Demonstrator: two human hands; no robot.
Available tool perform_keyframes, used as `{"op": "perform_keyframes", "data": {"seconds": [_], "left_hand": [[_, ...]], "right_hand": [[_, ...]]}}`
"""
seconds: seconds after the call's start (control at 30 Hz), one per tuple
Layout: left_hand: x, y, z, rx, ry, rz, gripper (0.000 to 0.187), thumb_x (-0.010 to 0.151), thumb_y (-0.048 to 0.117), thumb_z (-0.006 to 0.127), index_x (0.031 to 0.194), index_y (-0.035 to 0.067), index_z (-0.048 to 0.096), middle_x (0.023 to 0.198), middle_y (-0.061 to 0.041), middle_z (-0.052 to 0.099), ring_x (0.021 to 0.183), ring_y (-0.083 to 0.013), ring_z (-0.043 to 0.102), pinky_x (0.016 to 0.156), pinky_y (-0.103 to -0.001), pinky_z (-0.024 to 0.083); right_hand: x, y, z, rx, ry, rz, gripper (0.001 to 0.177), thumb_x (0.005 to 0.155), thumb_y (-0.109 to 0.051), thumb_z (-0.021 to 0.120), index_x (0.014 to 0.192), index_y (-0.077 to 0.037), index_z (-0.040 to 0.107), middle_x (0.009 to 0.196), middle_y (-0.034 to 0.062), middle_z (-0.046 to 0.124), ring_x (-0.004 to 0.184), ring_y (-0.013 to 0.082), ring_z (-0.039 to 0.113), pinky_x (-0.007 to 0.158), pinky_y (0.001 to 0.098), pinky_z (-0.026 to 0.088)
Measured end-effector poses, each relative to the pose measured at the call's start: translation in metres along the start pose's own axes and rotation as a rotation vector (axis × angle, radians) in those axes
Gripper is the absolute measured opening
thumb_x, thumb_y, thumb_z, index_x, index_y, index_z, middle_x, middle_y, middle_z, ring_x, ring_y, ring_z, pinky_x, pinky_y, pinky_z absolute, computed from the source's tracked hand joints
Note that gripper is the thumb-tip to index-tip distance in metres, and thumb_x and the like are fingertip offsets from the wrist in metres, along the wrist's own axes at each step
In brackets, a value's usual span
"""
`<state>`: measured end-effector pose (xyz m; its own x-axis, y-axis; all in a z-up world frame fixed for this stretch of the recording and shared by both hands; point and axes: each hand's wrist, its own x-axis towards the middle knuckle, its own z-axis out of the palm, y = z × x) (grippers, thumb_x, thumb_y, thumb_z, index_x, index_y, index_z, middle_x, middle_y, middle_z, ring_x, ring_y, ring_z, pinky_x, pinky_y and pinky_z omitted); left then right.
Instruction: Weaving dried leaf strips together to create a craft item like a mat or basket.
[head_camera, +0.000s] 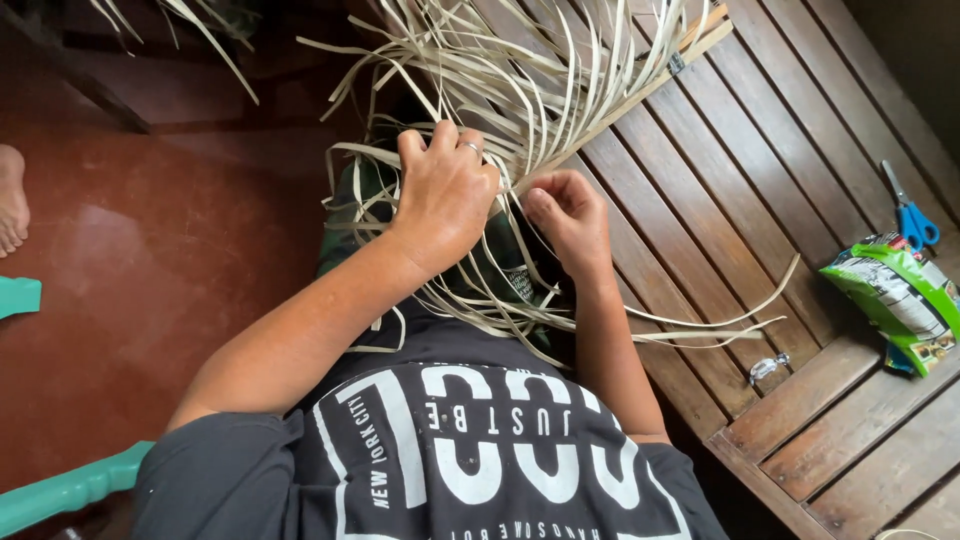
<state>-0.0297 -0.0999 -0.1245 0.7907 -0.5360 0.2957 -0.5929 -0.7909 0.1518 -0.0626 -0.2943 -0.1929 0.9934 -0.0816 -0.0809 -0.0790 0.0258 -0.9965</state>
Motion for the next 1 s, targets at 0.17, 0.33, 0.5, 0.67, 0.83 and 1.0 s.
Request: {"op": "perform_keyframes", "data": {"seconds": [0.17,0.33,0.5,0.67,0.83,1.0], "left_hand": [[-0.003,0.000,0.011,0.004,0.063,0.037,0.013,0.083,0.010,0.066,0.071,0.009,0.068,0.075,-0.006,0.049,0.086,-0.0288,0.046,0.072,-0.050,0.031],[-0.001,0.002,0.008,-0.037,0.006,0.033,0.011,0.079,0.008,0.063,0.070,0.012,0.067,0.073,-0.006,0.054,0.083,-0.0281,0.048,0.073,-0.052,0.033],[0.000,0.003,-0.003,-0.063,0.056,0.044,0.011,0.079,0.007,0.064,0.070,0.013,0.066,0.072,-0.004,0.053,0.083,-0.0273,0.048,0.072,-0.051,0.033],[0.001,0.003,0.012,-0.021,0.118,0.087,0.011,0.083,0.016,0.064,0.073,0.015,0.066,0.080,-0.004,0.052,0.088,-0.0266,0.047,0.076,-0.050,0.033],[-0.003,0.001,0.029,-0.043,0.224,0.097,0.012,0.076,0.009,0.067,0.066,0.013,0.062,0.073,-0.005,0.048,0.076,-0.0273,0.047,0.070,-0.048,0.031],[0.001,0.004,0.024,-0.082,0.274,0.151,0.016,0.081,0.010,0.067,0.065,0.013,0.063,0.074,-0.004,0.048,0.075,-0.0259,0.047,0.072,-0.047,0.031]], "right_hand": [[-0.012,0.003,0.006,0.244,-0.159,0.353,0.030,0.104,-0.024,0.058,0.103,0.006,0.065,0.083,0.0198,0.072,0.071,0.0235,0.076,0.068,0.0381,0.066],[0.008,0.053,-0.006,0.462,0.002,0.364,0.011,0.093,-0.008,0.069,0.093,0.004,0.066,0.071,0.0186,0.067,0.060,0.0287,0.073,0.054,0.0459,0.065],[-0.003,0.017,0.005,0.255,-0.051,0.290,0.018,0.096,-0.015,0.069,0.093,0.003,0.068,0.071,0.0165,0.068,0.062,0.0221,0.072,0.059,0.0375,0.064],[-0.001,0.032,0.002,0.401,-0.100,0.317,0.013,0.093,-0.007,0.072,0.090,0.004,0.065,0.072,0.0177,0.068,0.066,0.0257,0.075,0.061,0.0430,0.065],[-0.010,-0.031,-0.019,-0.628,-0.238,0.178,0.017,0.086,-0.028,0.078,0.090,-0.011,0.077,0.072,0.0112,0.073,0.072,0.0276,0.069,0.069,0.0418,0.053],[-0.005,-0.047,-0.001,-0.517,-0.169,-0.257,0.023,0.093,-0.027,0.078,0.109,-0.010,0.078,0.101,0.0137,0.070,0.092,0.0276,0.069,0.083,0.0415,0.055]]}}
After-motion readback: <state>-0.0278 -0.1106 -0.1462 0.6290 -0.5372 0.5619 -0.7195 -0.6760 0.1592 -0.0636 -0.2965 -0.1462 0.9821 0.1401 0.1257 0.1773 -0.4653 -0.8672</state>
